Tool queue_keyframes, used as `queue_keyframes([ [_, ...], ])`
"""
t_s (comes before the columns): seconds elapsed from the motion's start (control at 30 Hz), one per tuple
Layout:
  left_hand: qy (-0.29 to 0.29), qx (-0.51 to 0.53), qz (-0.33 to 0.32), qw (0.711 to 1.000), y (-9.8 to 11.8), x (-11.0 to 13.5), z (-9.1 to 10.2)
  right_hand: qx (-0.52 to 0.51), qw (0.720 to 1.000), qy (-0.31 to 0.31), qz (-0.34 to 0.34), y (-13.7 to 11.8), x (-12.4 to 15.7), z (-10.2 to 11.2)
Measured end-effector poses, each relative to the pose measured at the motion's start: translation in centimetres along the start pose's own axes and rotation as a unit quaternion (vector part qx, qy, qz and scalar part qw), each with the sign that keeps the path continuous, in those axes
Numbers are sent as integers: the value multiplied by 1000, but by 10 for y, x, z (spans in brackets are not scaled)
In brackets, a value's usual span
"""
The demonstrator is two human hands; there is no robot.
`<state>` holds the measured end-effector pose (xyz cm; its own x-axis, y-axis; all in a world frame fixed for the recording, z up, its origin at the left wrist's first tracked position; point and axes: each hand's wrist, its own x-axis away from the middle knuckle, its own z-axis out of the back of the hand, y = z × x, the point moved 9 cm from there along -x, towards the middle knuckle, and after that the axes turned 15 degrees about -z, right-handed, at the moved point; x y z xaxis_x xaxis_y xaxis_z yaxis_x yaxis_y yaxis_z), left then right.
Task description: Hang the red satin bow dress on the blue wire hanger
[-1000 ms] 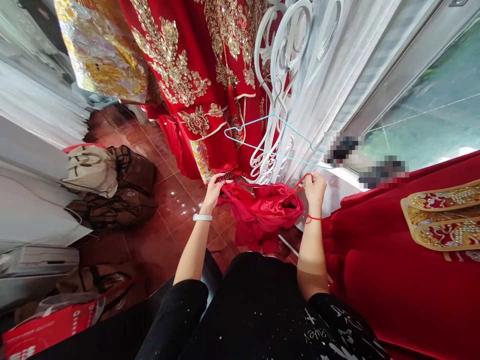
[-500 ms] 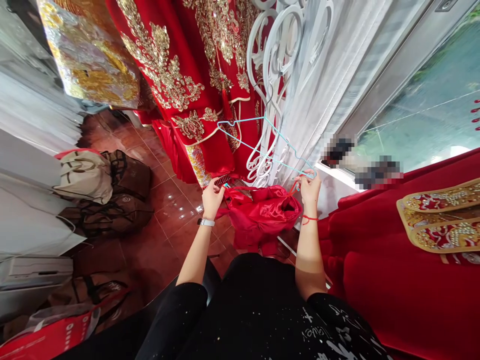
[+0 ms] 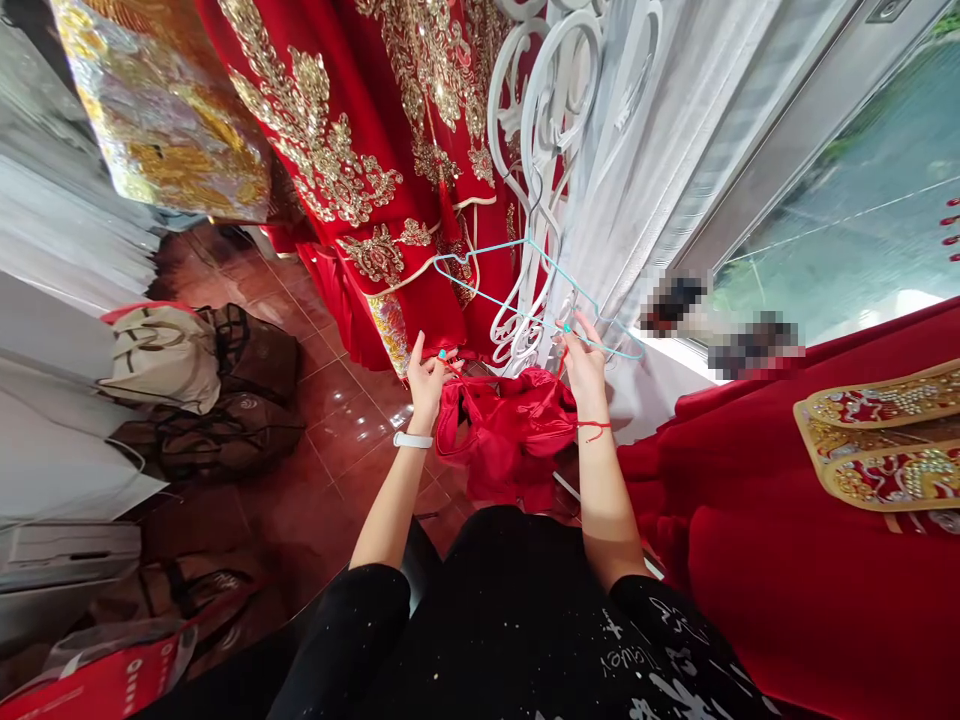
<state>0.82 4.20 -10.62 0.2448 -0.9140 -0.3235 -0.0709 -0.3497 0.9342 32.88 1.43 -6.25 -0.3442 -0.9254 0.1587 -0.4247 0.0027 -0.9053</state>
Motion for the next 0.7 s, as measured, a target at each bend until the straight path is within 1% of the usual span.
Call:
queue_keyframes([
  [0.07, -5, -10, -13, 1000, 7, -6, 2, 4, 1000, -4, 21, -4, -3, -2],
  [0.17, -10, -26, -58, 998, 24, -21, 10, 23, 999, 13, 44, -15, -10, 7],
  [0.27, 12, -17, -107, 994, 40, -35, 25, 33, 997, 31, 56, -28, -14, 18],
  [0.33, 19, -14, -124, 992, 48, -41, 32, 33, 997, 34, 61, -34, -14, 21],
  [0.5, 0, -14, -111, 994, 55, -55, 36, 31, 998, 22, 53, -35, -13, 22],
  [0.7, -48, 3, -109, 993, 65, -74, 28, 27, 998, 2, 61, -34, -15, 26],
])
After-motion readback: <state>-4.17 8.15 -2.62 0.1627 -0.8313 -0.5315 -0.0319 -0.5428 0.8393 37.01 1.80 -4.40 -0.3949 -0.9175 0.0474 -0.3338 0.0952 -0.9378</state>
